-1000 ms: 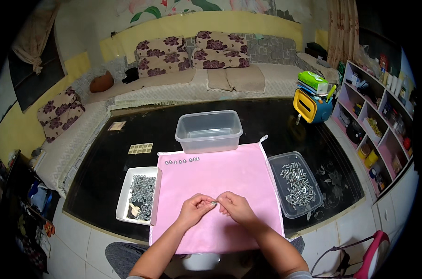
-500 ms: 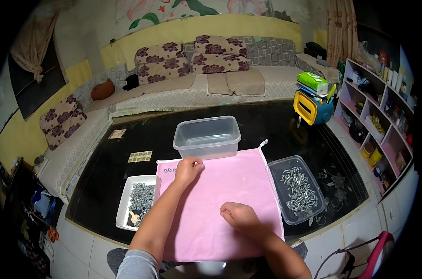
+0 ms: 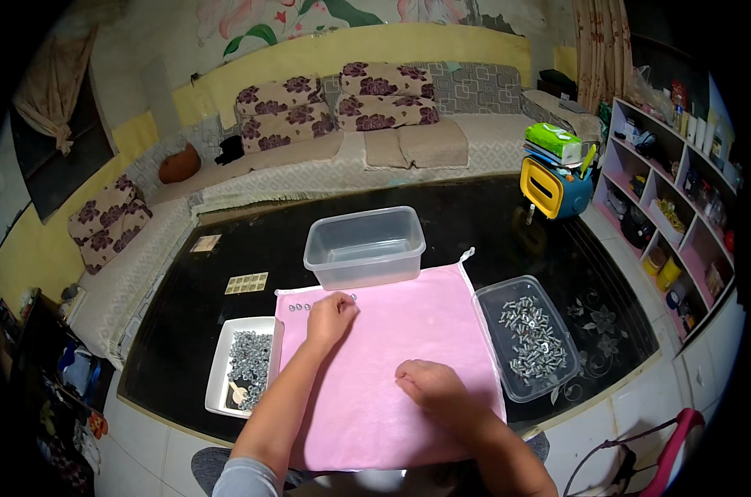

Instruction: The person assembles small metal hardware components by hand. They pick up individual metal rivets and washers from trays, press them together with their fingers, and place the finished pieces in a row on a pink cloth.

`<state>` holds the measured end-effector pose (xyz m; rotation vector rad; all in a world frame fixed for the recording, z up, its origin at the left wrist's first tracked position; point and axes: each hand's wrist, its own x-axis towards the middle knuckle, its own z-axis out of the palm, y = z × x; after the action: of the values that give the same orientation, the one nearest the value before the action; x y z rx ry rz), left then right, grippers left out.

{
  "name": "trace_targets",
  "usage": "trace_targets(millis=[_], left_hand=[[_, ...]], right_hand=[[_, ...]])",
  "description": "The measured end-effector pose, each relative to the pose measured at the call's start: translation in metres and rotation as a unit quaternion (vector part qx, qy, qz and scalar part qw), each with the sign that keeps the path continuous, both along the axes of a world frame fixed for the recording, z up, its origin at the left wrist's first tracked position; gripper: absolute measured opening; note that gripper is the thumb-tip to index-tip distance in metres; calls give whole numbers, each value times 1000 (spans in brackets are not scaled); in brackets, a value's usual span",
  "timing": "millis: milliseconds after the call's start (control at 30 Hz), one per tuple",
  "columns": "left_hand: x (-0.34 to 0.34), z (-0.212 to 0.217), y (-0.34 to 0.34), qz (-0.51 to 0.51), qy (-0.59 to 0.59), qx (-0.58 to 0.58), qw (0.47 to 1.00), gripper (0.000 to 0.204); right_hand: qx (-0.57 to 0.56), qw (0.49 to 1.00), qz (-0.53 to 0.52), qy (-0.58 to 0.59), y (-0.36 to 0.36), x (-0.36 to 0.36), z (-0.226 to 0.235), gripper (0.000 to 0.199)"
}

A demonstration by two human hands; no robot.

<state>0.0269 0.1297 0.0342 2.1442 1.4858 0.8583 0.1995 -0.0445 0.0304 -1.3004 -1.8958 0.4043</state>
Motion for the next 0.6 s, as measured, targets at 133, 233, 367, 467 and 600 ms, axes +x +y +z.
trace_targets(millis=[133, 233, 367, 467, 600], left_hand=[[-3, -3, -53, -81, -7, -55, 995, 20], [-10, -3, -86, -122, -2, -44, 992, 20], [-24, -17, -109, -124, -76, -34, 989, 19], [-28, -25, -116, -112, -112, 0, 987, 12], [-24, -24, -117, -117, -116, -17, 986, 10]], right_hand=[[6, 994, -104, 36, 3, 37, 15, 9], [17, 969, -248, 11, -5, 75, 25, 9], [22, 925, -379, -1, -15, 113, 23, 14], [-19, 897, -438, -57, -24, 129, 22, 19], [-71, 881, -458, -98, -30, 142, 8, 24]])
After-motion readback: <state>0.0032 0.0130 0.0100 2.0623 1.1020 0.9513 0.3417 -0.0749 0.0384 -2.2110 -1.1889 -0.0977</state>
